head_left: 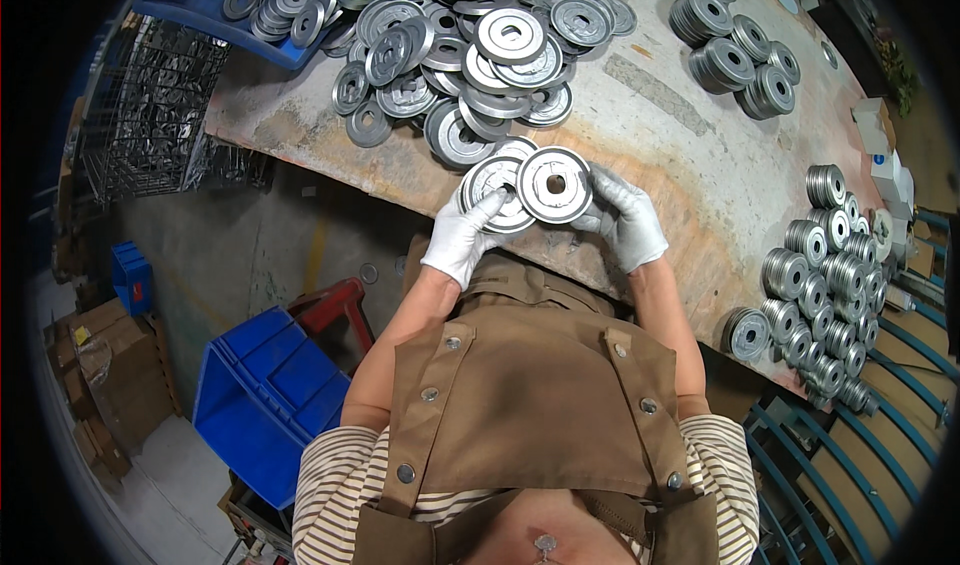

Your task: The person sorts and stacks circular metal rings by hand, taking them from a large pile and organizing them into neat stacks.

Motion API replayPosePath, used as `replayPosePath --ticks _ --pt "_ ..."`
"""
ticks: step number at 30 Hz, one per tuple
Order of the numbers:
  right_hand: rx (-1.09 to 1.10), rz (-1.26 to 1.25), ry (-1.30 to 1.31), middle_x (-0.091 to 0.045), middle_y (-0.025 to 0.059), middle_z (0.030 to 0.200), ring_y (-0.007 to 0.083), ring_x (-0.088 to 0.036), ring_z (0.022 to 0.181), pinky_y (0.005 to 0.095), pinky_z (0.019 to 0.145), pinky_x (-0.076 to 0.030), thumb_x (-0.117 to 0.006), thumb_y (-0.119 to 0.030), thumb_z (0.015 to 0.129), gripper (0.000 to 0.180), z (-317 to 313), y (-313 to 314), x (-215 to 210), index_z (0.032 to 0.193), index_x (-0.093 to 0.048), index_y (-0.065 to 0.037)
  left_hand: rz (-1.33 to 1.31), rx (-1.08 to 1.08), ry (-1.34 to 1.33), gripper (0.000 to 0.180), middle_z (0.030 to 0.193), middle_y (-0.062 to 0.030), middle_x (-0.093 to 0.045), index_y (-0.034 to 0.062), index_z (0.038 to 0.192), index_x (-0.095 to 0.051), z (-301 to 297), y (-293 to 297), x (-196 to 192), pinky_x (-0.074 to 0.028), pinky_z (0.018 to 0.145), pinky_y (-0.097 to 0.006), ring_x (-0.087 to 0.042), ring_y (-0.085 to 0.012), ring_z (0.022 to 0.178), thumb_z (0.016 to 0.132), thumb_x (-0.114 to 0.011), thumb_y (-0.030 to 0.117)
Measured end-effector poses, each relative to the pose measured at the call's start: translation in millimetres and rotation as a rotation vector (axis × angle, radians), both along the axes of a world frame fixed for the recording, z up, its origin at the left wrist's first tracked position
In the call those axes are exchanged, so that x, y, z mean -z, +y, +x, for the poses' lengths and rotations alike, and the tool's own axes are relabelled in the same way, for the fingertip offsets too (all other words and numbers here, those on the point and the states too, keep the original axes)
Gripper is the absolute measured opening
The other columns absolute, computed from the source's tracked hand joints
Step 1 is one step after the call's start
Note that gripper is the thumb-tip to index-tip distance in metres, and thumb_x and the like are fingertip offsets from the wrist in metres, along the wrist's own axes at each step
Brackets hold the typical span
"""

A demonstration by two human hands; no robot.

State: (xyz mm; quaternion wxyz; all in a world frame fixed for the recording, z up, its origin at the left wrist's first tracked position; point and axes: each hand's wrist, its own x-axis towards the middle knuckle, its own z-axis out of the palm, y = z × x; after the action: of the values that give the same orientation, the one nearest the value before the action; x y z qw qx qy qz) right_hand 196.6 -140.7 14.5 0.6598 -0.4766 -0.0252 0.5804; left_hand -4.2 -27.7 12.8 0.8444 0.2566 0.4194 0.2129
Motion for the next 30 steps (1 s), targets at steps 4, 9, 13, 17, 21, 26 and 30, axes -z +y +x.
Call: replayPosePath --ticks 4,9,13,17,21,26,30 --pt "0.021 -0.017 -0.027 -0.064 0.0155 0.118 0.0234 -0.066 0.100 0.0357 0.078 -0.058 -0.061 -0.015 0.094 0.042 -3 3 -8 0.128 -0.053 0.009 -0.005 -0.005 0.007 0.041 0.116 -0.0058 -0.066 0.0082 0.131 -0.053 1 0 -3 -0.058 0.081 -0.042 -0.067 -0.0193 0.101 0.091 -0.065 0.009" --pt "0.043 -0.092 -0.123 -0.065 0.0154 0.113 0.0215 -0.067 0.096 0.0325 0.074 -0.058 -0.066 -0.013 0.090 0.043 -7 4 -5 0.126 -0.055 0.009 0.012 -0.012 -0.018 0.043 0.118 -0.0069 -0.064 0.0075 0.132 -0.053 3 0 -2 -0.059 0.082 -0.041 -0.066 -0.0211 0.102 0.091 -0.065 0.006" --pt "0.087 -0.133 -0.162 -0.068 0.0145 0.106 0.0186 -0.067 0.084 0.0302 0.069 -0.057 -0.070 -0.013 0.088 0.042 -18 11 -16 0.122 -0.059 0.008 0.003 -0.017 -0.031 0.046 0.119 -0.0072 -0.063 0.0070 0.132 -0.052 1 -2 -2 -0.060 0.082 -0.040 -0.066 -0.0212 0.102 0.089 -0.068 0.008" --pt "-0.110 -0.120 -0.631 -0.071 0.0052 0.085 0.0086 -0.062 0.074 0.0229 0.065 -0.050 -0.075 -0.013 0.084 0.024 -32 22 -30 0.100 -0.073 0.004 0.072 0.026 0.003 0.054 0.118 -0.0074 -0.064 0.0062 0.133 -0.051 -5 -5 -5 -0.059 0.081 -0.038 -0.065 -0.0195 0.101 0.084 -0.073 0.008" --pt "-0.059 -0.089 -0.765 -0.072 0.0053 0.085 0.0115 -0.064 0.074 0.0257 0.069 -0.051 -0.074 -0.021 0.084 0.026 -36 34 -13 0.102 -0.073 -0.002 0.055 0.001 0.039 0.054 0.117 -0.0093 -0.064 0.0029 0.133 -0.049 -24 -2 -2 -0.060 0.080 -0.040 -0.066 -0.0215 0.100 0.083 -0.070 0.006" --pt "-0.294 -0.077 -2.018 -0.065 0.0103 0.111 0.0285 -0.062 0.099 0.0406 0.083 -0.050 -0.079 -0.039 0.067 0.067 -35 55 -7 0.122 -0.059 -0.006 0.041 -0.179 0.070 0.042 0.114 -0.0121 -0.065 0.0035 0.127 -0.052 -52 11 9 -0.059 0.080 -0.046 -0.068 -0.0266 0.099 0.087 -0.062 0.005" --pt "-0.448 -0.277 -1.886 -0.067 0.0100 0.107 0.0287 -0.063 0.097 0.0397 0.085 -0.050 -0.080 -0.038 0.068 0.067 -36 58 -2 0.123 -0.059 -0.007 0.020 -0.226 0.078 0.041 0.113 -0.0124 -0.066 0.0023 0.127 -0.053 -48 15 5 -0.060 0.078 -0.045 -0.068 -0.0258 0.098 0.087 -0.063 0.006"
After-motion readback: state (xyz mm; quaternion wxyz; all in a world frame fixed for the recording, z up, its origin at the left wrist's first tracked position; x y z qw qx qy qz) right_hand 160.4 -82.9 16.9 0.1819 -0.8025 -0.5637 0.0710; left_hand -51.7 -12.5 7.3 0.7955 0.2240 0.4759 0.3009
